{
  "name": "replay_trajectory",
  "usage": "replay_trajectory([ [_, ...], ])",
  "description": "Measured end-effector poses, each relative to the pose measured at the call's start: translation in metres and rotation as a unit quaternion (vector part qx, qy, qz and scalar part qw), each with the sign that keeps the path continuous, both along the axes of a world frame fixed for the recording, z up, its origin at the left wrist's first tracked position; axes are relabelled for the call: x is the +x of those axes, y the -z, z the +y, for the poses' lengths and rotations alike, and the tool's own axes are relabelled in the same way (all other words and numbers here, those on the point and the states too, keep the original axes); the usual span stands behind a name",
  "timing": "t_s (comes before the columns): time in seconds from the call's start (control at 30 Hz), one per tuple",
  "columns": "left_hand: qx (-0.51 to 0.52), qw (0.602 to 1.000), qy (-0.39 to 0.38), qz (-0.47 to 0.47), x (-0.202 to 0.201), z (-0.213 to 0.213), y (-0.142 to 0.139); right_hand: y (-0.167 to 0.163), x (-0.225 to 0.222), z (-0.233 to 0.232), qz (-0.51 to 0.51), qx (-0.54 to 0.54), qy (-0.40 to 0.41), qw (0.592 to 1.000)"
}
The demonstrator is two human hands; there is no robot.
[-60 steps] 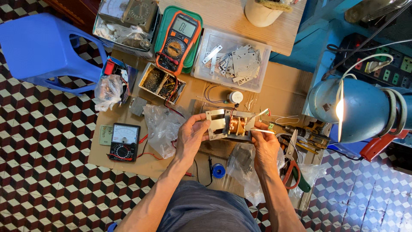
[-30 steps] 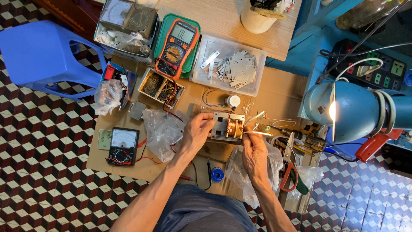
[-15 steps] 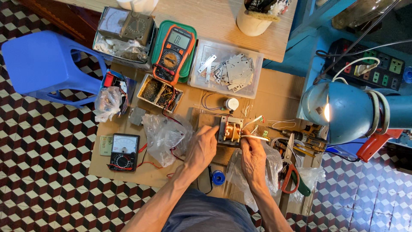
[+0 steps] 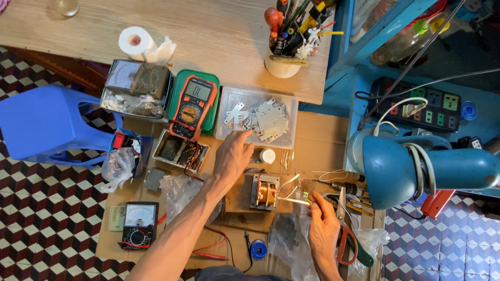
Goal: The person repeatedly picks up small white plastic pieces from a container and places them onto a copper-wound coil assembly on a wooden base. The person handles the pieces one at a time, aligning them with the coil, then returns them to the container and repeats the process.
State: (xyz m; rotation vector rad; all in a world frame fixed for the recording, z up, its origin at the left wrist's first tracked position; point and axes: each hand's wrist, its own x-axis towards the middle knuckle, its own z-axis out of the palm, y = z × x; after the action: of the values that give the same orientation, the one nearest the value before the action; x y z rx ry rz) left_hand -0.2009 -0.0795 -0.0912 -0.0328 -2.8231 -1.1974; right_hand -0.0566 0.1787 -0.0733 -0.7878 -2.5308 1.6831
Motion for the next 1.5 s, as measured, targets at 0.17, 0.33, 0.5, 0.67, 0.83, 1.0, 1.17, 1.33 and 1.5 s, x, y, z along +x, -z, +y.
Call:
replay_trajectory([
  [0.17, -0.105, 0.992, 0.068, 0.003, -0.074, 0.022, 0.025, 0.002, -0.032, 0.030, -0.008, -0.016, 0.057, 0.998],
  [0.33, -0.172, 0.966, 0.149, -0.125, -0.107, 0.027, 0.048, 0.010, -0.092, 0.032, 0.046, 0.077, -0.073, 0.993],
  [0.5, -0.089, 0.989, 0.107, -0.052, -0.108, 0.019, 0.051, 0.017, -0.164, 0.006, 0.040, 0.053, -0.178, 0.982],
  [0.67, 0.082, 0.986, -0.052, -0.138, -0.083, -0.006, 0.019, 0.021, -0.216, -0.031, 0.032, 0.128, -0.275, 0.952],
  [0.83, 0.521, 0.796, -0.171, -0.256, -0.042, -0.015, -0.006, 0.038, -0.236, -0.061, 0.218, 0.277, -0.358, 0.864],
  [1.0, 0.635, 0.718, -0.185, -0.215, -0.015, -0.011, -0.010, 0.060, -0.244, -0.065, 0.190, 0.296, -0.368, 0.861],
  [1.17, 0.633, 0.717, -0.190, -0.221, 0.002, -0.016, -0.024, 0.071, -0.248, -0.061, 0.228, 0.352, -0.412, 0.809],
  [1.33, 0.647, 0.693, -0.204, -0.246, 0.022, -0.031, -0.040, 0.078, -0.250, -0.058, 0.297, 0.400, -0.438, 0.749],
  [1.5, 0.627, 0.697, -0.184, -0.294, 0.045, -0.042, -0.055, 0.076, -0.252, -0.049, 0.325, 0.426, -0.464, 0.705],
])
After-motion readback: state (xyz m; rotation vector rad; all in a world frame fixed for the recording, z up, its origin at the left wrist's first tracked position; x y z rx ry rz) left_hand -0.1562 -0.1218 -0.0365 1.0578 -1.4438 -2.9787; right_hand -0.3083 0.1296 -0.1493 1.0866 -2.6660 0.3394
